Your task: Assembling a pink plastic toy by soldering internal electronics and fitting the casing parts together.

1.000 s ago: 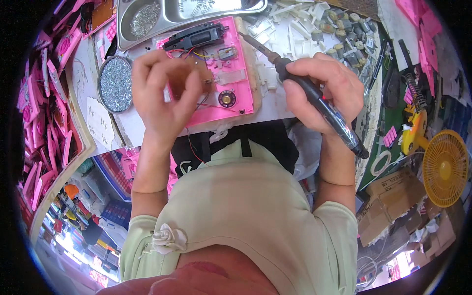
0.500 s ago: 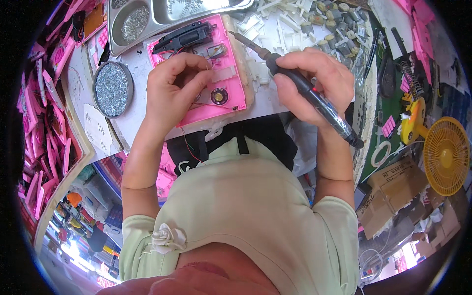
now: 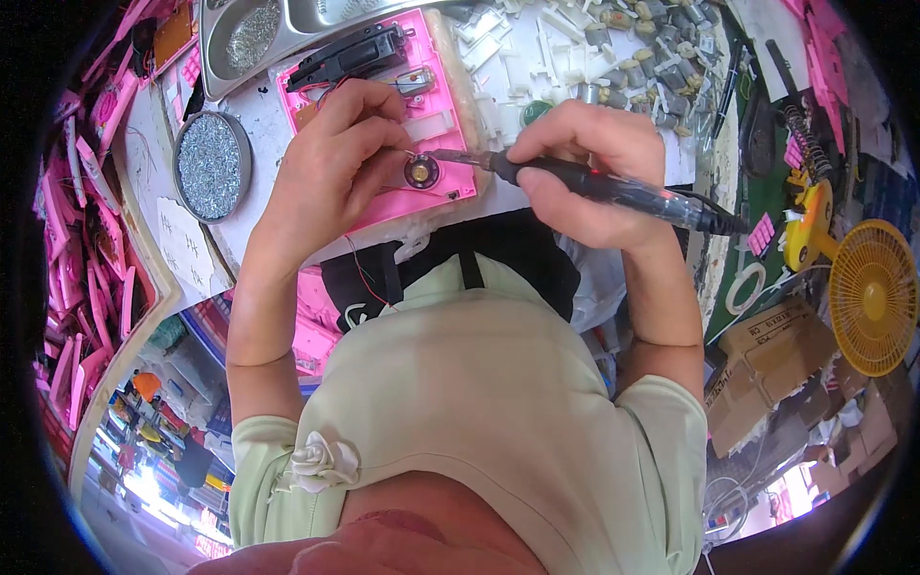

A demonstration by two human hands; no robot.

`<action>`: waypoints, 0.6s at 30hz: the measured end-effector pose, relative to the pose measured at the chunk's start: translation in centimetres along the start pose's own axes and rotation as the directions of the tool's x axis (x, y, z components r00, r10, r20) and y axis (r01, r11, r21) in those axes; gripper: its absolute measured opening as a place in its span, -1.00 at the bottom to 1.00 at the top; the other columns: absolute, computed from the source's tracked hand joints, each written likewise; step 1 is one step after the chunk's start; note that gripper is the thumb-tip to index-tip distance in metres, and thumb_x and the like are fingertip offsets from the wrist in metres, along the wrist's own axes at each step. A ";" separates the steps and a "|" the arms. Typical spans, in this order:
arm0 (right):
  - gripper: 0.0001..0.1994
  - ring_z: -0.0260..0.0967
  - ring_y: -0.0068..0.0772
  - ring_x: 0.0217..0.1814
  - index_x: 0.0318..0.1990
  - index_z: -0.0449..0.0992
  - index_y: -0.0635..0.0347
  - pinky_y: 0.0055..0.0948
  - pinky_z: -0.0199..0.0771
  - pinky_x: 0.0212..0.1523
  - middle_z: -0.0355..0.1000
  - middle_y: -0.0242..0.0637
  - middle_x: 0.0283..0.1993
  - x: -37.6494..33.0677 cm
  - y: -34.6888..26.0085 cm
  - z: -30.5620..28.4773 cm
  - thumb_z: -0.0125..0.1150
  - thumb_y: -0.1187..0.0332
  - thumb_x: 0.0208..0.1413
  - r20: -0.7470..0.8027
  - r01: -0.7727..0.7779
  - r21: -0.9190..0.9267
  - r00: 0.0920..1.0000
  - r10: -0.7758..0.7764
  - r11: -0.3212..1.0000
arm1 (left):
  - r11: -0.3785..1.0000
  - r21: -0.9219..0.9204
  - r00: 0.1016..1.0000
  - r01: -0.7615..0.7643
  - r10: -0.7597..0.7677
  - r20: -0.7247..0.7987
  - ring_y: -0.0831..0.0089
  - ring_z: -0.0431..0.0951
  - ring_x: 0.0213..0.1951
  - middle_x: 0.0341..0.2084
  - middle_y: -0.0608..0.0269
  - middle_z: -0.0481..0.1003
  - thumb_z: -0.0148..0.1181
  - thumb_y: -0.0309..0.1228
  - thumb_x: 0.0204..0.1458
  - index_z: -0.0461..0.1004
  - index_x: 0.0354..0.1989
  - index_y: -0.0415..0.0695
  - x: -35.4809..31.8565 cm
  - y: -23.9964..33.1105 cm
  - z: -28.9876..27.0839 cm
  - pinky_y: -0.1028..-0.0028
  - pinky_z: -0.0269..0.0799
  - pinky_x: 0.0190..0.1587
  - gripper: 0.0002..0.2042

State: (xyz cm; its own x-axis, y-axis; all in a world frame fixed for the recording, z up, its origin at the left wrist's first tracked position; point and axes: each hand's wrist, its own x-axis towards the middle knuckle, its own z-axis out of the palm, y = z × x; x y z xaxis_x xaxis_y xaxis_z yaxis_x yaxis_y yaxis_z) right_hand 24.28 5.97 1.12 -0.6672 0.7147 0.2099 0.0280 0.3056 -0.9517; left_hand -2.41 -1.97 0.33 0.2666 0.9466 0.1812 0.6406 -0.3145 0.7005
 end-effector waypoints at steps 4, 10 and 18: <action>-0.85 0.27 -0.68 -0.66 -0.30 0.61 0.30 -0.61 0.17 -0.59 0.40 -0.43 -0.64 0.3 0.4 0.4 0.34 0.51 -0.09 0.034 -0.006 -0.042 0.999 0.007 0.999 | 1.000 0.019 1.000 -0.002 0.002 -0.006 0.20 0.55 -0.20 -0.21 0.19 0.45 0.31 -0.56 -0.06 0.52 -0.38 -0.22 0.0 0.1 0.1 0.26 0.48 -0.21 -0.90; -0.85 0.28 -0.66 -0.66 -0.31 0.61 0.26 -0.59 0.19 -0.59 0.39 -0.43 -0.66 0.6 0.4 0.8 0.35 0.50 -0.10 0.046 -0.008 -0.037 0.999 0.010 0.999 | 1.000 0.025 1.000 -0.006 0.006 -0.013 0.19 0.56 -0.20 -0.21 0.20 0.47 0.31 -0.55 -0.04 0.52 -0.39 -0.21 -0.1 0.0 0.2 0.26 0.49 -0.20 -0.92; -0.87 0.22 -0.69 -0.68 -0.31 0.61 0.26 -0.59 0.13 -0.60 0.35 -0.46 -0.68 0.9 0.0 1.2 0.35 0.51 -0.07 0.052 -0.056 -0.067 0.997 0.060 0.996 | 0.999 0.048 0.999 -0.022 0.023 -0.023 0.19 0.56 -0.20 -0.20 0.21 0.47 0.31 -0.54 -0.03 0.52 -0.37 -0.20 -0.2 -0.2 0.4 0.27 0.49 -0.21 -0.91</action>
State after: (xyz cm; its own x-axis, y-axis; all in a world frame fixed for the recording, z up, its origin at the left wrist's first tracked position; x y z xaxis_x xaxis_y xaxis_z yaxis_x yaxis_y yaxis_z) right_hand 22.78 5.83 0.99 -0.7018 0.6983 0.1410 0.1153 0.3067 -0.9448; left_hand -2.27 -2.18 -0.10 0.2646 0.9406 0.2130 0.6682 -0.3380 0.6628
